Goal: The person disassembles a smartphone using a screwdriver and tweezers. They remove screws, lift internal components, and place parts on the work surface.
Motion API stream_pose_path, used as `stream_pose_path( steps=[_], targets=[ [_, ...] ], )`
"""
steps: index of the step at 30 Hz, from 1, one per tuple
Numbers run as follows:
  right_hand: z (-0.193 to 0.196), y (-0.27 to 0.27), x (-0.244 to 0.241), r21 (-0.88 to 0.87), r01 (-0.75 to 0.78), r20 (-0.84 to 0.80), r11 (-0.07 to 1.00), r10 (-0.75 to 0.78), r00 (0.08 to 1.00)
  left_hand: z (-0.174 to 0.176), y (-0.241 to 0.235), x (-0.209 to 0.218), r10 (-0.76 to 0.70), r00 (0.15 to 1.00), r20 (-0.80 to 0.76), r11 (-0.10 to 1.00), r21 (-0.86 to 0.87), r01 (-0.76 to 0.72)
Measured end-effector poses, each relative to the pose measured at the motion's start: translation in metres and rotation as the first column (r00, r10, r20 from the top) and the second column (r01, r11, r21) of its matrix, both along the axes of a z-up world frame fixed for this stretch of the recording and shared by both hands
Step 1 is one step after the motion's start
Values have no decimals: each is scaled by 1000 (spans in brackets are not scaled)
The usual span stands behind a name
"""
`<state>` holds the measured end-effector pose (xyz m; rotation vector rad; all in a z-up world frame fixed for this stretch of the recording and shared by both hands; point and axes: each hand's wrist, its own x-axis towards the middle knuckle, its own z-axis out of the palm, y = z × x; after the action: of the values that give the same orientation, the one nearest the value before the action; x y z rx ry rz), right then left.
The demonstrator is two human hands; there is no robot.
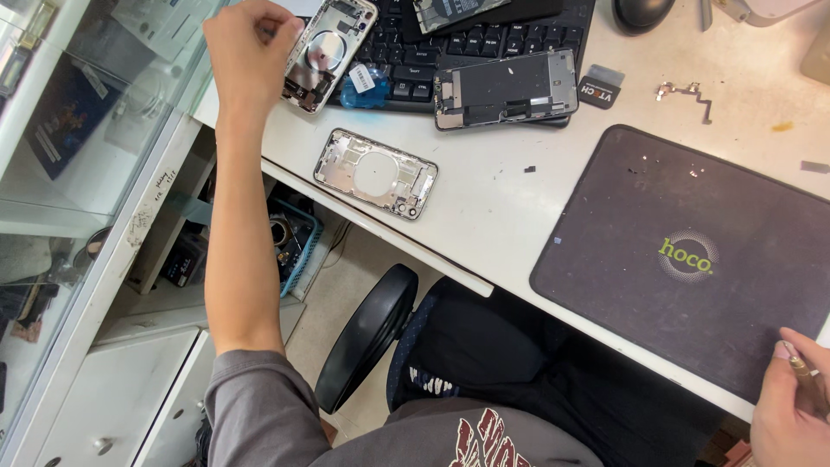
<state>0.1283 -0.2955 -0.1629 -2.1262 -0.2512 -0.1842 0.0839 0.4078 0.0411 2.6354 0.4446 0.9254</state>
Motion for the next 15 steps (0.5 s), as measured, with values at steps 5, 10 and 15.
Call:
stream_pose_path(
  steps=[5,10,15],
  targets=[
    [-32,-35,8,-41,31,-84,999,-34,996,25,-83,-49,-477,802,-361,849,46,526],
    [-4,-33,35,82,53,-364,995,-19,931,31,-120,-49,-440,661,-608,839,-16,544],
    [78,-2,15,48,83,-220,995,-70,973,34,-119,-42,-416,611,-674,833,-14,552]
  ],
)
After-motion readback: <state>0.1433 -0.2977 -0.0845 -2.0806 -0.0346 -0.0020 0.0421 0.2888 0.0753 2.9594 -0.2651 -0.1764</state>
